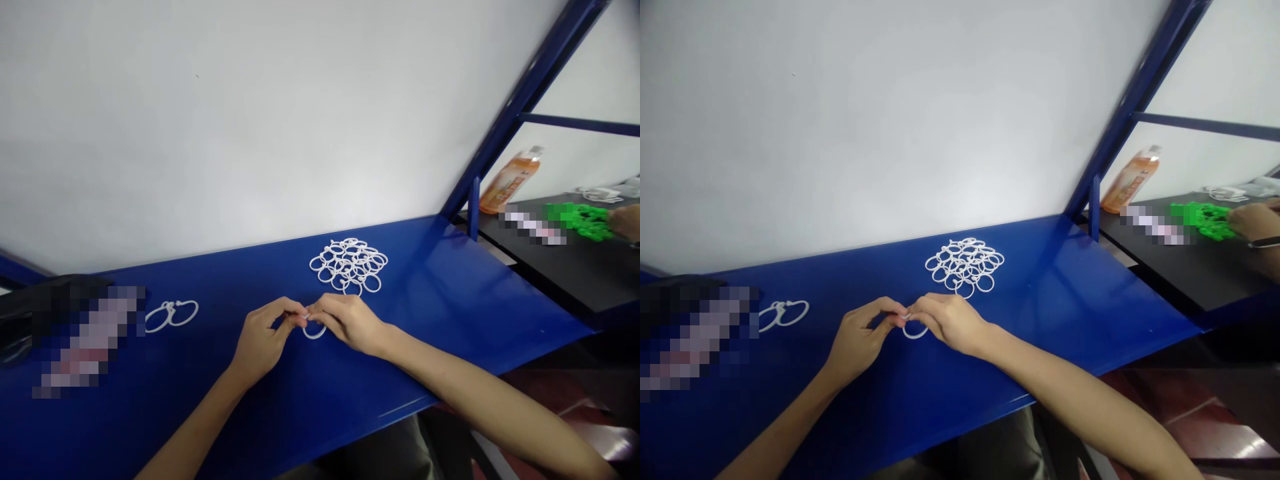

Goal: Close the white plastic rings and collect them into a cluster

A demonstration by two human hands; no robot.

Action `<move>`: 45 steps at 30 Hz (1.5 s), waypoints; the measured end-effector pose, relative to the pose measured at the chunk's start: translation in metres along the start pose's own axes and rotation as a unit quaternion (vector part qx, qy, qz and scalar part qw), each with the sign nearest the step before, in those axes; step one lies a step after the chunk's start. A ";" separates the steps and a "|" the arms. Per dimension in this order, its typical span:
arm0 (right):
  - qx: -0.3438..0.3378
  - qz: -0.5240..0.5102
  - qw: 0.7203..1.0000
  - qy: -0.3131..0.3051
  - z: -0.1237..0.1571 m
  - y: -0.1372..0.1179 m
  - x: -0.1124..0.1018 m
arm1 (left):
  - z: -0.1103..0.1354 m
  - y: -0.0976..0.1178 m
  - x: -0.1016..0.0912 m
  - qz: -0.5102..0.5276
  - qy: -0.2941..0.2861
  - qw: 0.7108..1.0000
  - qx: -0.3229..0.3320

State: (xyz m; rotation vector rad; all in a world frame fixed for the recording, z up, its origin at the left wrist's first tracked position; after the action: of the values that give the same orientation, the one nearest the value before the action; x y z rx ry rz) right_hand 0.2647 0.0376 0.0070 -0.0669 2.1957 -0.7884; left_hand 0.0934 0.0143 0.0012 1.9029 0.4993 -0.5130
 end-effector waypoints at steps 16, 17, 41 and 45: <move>0.275 0.286 0.898 0.188 0.002 0.110 -0.078 | -0.005 -0.081 -0.089 -0.535 -0.007 0.804 -0.261; 0.276 0.288 0.897 0.188 0.002 0.109 -0.077 | -0.007 -0.079 -0.083 -0.532 -0.018 0.811 -0.242; 0.122 0.297 0.933 0.163 -0.001 0.062 -0.060 | -0.012 -0.059 -0.036 -0.361 -0.061 0.918 -0.151; 0.089 0.198 0.972 0.095 -0.006 0.034 -0.033 | -0.011 -0.050 -0.023 -0.311 -0.049 0.939 -0.140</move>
State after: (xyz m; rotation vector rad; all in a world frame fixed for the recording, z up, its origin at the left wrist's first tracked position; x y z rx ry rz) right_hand 0.2899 0.0777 0.0125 0.5408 2.2025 -0.7805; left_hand 0.0476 0.0402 -0.0191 1.4148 1.0596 -0.8880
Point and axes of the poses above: each hand's wrist, its own z-axis away from the middle knuckle, its own x-axis out of the palm, y = z × x, the point moved 4 cm from there along -z, towards the middle knuckle, and after that the axes turned 3 degrees about -x, right-handed, at the moved point
